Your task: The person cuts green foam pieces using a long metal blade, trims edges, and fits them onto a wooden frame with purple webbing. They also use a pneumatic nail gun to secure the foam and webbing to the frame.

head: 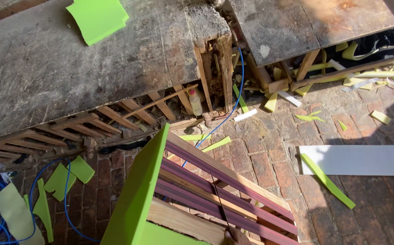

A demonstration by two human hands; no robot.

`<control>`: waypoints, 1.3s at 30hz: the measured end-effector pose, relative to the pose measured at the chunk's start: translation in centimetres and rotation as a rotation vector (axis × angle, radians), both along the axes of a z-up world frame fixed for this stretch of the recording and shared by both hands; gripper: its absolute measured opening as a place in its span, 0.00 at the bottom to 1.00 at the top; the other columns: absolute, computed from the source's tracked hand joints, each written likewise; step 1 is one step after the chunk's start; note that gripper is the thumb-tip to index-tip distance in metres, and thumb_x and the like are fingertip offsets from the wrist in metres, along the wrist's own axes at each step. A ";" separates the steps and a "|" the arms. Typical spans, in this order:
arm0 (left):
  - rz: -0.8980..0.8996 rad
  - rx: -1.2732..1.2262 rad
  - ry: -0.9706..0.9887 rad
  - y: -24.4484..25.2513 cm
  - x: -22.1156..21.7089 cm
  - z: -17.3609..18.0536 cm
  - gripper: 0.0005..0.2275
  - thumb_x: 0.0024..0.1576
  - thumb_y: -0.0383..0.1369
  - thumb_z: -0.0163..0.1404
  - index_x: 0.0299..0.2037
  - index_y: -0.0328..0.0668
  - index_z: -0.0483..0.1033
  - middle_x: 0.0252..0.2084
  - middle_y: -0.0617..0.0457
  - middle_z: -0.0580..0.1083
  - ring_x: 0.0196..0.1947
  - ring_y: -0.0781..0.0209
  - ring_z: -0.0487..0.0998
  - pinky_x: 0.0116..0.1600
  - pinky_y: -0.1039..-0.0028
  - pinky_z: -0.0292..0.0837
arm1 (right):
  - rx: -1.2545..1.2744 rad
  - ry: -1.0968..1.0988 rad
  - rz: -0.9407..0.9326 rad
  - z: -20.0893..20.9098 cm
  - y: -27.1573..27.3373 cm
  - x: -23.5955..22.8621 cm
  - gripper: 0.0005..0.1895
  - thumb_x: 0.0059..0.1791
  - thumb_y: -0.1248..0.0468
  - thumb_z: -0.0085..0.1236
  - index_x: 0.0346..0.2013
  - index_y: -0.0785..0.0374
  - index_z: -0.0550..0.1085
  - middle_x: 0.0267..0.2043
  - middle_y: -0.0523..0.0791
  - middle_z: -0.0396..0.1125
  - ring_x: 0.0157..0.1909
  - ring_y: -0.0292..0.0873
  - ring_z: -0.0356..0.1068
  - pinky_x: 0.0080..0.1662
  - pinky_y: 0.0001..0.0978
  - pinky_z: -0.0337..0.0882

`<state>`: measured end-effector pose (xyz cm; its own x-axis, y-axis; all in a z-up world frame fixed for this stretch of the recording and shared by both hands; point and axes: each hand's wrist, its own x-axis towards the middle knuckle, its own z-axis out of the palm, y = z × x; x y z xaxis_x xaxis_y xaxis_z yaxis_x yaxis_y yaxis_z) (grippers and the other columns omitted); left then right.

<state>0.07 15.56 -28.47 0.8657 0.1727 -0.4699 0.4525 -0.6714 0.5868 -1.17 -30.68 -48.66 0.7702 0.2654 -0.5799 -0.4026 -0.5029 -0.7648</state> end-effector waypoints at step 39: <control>0.927 -1.366 -0.887 30.4 9.9 25.0 0.18 0.48 0.23 0.54 0.50 0.33 0.77 0.43 0.47 0.79 0.41 0.54 0.80 0.37 0.62 0.77 | -0.861 -1.341 1.004 51.2 31.8 54.6 0.15 0.53 0.58 0.46 0.46 0.60 0.78 0.49 0.49 0.74 0.44 0.48 0.77 0.48 0.35 0.78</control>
